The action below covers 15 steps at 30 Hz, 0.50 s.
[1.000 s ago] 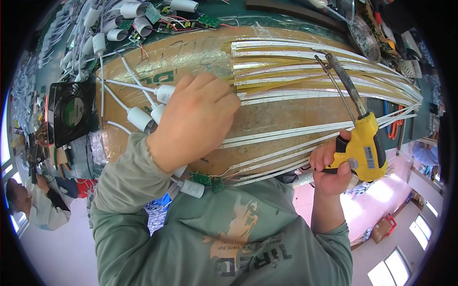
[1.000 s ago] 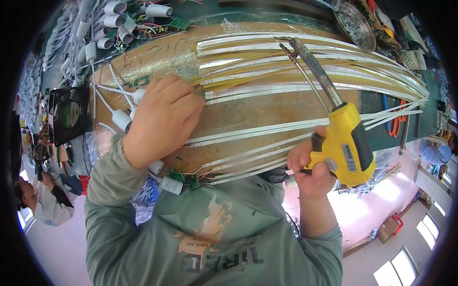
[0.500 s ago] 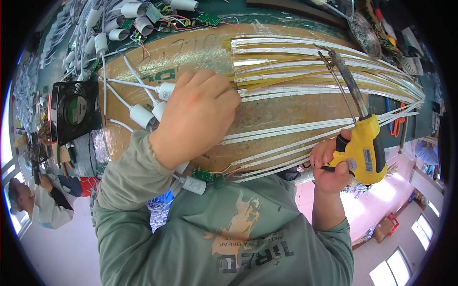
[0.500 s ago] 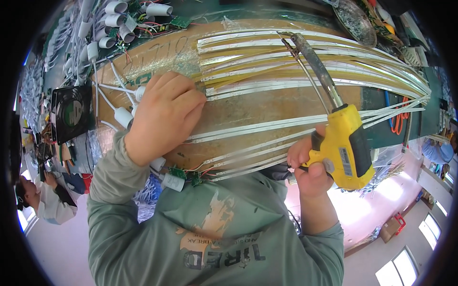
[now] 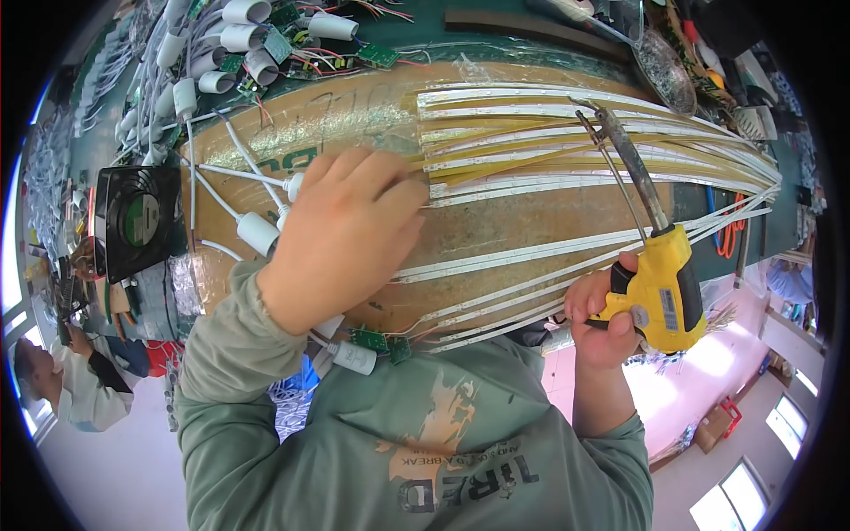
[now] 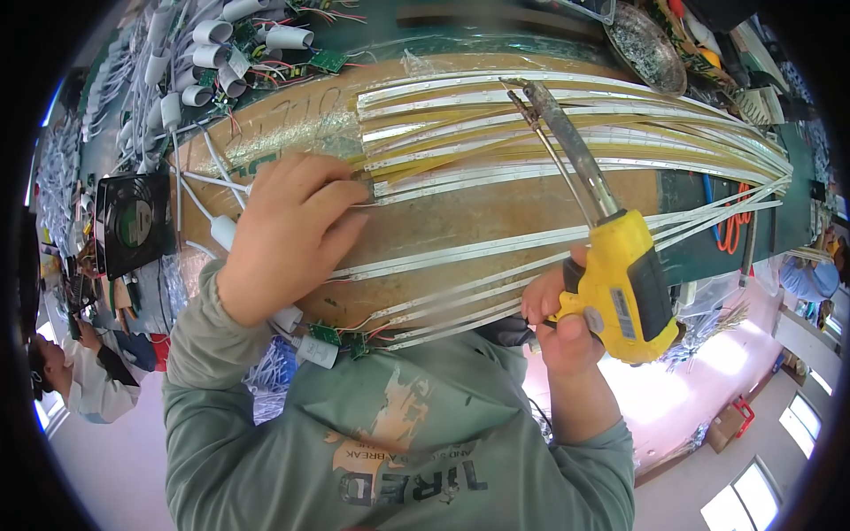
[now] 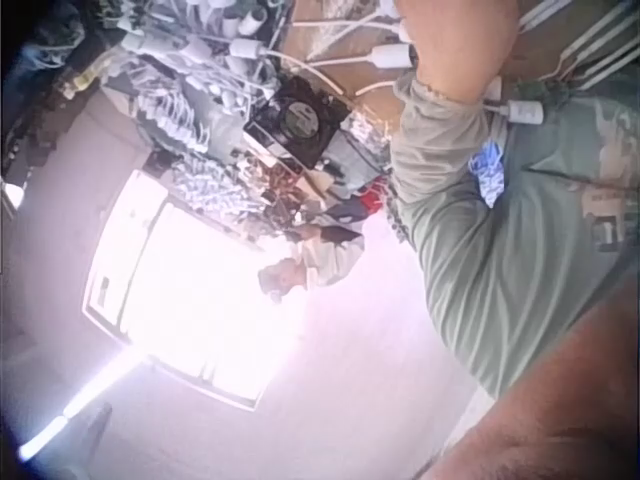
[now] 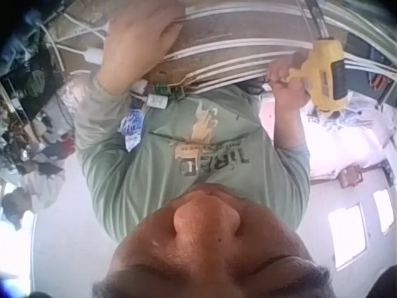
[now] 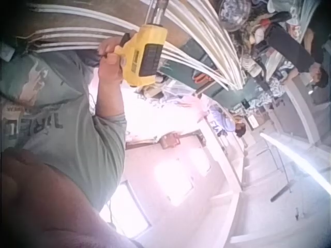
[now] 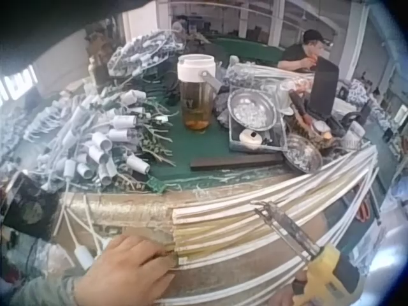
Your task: The person positions power supply wires onto LED light strips and solders the connections together using a soldering gun.
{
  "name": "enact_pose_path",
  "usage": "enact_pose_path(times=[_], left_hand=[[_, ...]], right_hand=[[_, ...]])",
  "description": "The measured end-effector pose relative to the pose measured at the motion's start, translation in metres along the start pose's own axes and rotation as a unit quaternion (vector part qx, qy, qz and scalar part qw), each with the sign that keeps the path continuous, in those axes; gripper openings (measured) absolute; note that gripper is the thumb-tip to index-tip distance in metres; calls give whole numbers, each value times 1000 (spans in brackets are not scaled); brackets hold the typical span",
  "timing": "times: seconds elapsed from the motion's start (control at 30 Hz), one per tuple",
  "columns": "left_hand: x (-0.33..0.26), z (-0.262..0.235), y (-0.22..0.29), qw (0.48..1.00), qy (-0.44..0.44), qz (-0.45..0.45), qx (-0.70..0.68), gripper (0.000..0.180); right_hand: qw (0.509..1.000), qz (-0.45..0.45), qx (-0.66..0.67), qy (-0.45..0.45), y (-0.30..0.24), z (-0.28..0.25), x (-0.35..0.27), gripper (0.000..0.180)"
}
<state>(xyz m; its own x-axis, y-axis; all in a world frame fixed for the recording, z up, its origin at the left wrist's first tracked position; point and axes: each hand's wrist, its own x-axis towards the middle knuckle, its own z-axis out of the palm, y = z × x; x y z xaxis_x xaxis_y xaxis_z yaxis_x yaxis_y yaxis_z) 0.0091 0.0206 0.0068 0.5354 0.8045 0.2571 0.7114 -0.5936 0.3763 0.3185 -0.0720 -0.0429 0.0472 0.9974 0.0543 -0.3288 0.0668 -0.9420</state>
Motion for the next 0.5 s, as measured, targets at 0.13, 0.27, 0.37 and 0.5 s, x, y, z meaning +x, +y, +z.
enact_pose_path(times=[0.13, 0.27, 0.37, 0.5], left_hand=[[-2, -12, -9, 998, -48, -27, 10, 22], [-11, -19, -11, 991, -129, 26, -20, 26], [-15, -23, 4, 967, -201, 105, -113, 28], [-15, -26, 8, 957, -245, 63, -143, 26]], right_hand=[[1000, -3, -6, 1, -1, 1, 0, 83], [1000, 0, -10, 2, -2, 1, 0, 83], [1000, 4, -9, 4, -2, 1, 0, 82], [1000, 5, -10, 9, -2, 3, -1, 82]])
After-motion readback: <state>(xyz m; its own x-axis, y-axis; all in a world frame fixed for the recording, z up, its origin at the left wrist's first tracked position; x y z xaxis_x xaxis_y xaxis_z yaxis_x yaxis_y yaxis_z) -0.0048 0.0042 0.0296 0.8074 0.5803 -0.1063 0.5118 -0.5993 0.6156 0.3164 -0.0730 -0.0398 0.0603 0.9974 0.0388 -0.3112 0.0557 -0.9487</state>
